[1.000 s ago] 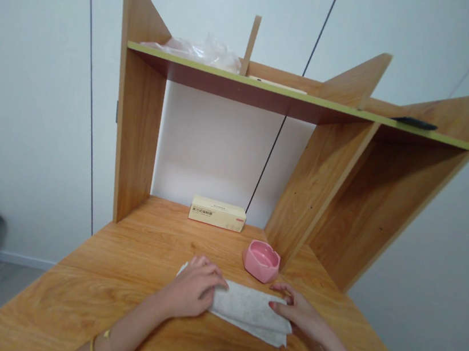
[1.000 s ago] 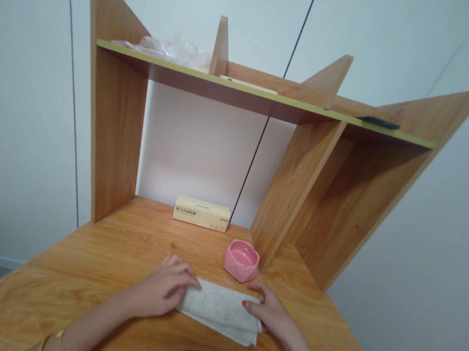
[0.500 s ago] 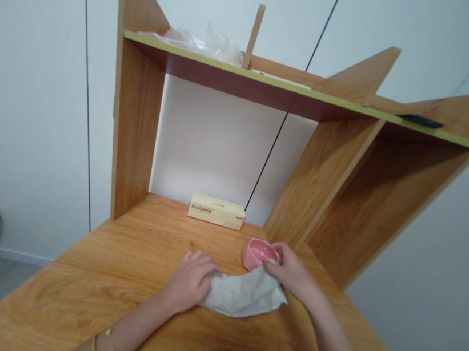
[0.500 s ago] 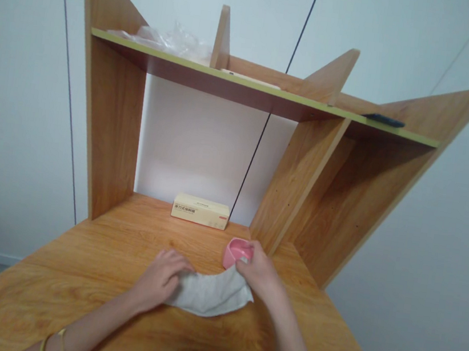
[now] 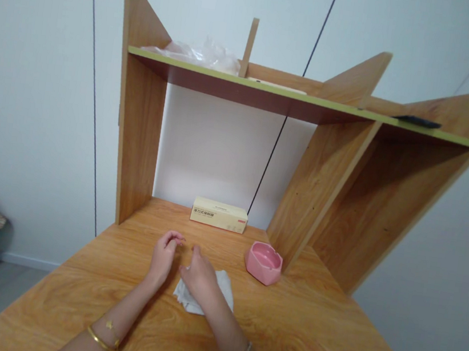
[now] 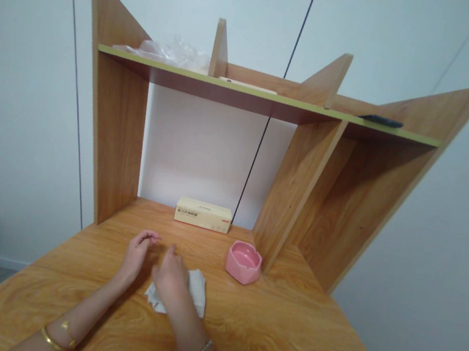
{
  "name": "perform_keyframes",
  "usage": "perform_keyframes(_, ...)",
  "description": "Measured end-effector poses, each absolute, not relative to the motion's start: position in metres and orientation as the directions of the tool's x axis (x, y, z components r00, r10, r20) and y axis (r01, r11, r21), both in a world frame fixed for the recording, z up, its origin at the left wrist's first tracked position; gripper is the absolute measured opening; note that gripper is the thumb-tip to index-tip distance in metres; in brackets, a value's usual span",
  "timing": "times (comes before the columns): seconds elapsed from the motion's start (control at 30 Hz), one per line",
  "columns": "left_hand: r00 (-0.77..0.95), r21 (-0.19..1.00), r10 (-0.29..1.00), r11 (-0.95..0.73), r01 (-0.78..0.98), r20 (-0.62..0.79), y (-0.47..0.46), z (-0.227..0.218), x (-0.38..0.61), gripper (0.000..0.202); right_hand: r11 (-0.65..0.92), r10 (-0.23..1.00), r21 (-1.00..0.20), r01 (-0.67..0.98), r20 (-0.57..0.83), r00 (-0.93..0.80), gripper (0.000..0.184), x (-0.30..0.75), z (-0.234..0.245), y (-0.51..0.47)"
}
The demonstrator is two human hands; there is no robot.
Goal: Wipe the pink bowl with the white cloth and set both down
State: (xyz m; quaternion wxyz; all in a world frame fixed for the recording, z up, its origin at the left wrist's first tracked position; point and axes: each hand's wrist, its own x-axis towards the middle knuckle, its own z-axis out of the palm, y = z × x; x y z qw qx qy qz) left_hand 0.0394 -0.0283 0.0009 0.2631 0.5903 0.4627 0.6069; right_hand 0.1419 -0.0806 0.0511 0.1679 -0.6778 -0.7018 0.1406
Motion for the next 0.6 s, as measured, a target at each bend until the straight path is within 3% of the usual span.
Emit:
perform_keyframes(0.23, 0.089, 0.773, 0.84, -0.53, 0.347, 0.536, -0.05, 0.014, 0.05, 0.017, 0.006, 0.986, -0.496, 0.868, 0.147, 0.078, 0.022, 0.214, 0.071, -0.082)
perform_keyframes(0.43, 0.452, 0.487, 0.746, -0.664, 0.567, 0.489, -0.063, 0.019, 0.058, 0.022, -0.079, 0.992, -0.517, 0.852, 0.047, 0.121, 0.011, 0.257, 0.045, -0.096)
perform_keyframes(0.6, 0.463, 0.414, 0.794, -0.603, 0.682, 0.395, -0.059, 0.014, 0.058, 0.025, -0.141, 0.99, -0.558, 0.818, -0.057, 0.131, 0.015, 0.257, 0.013, -0.097)
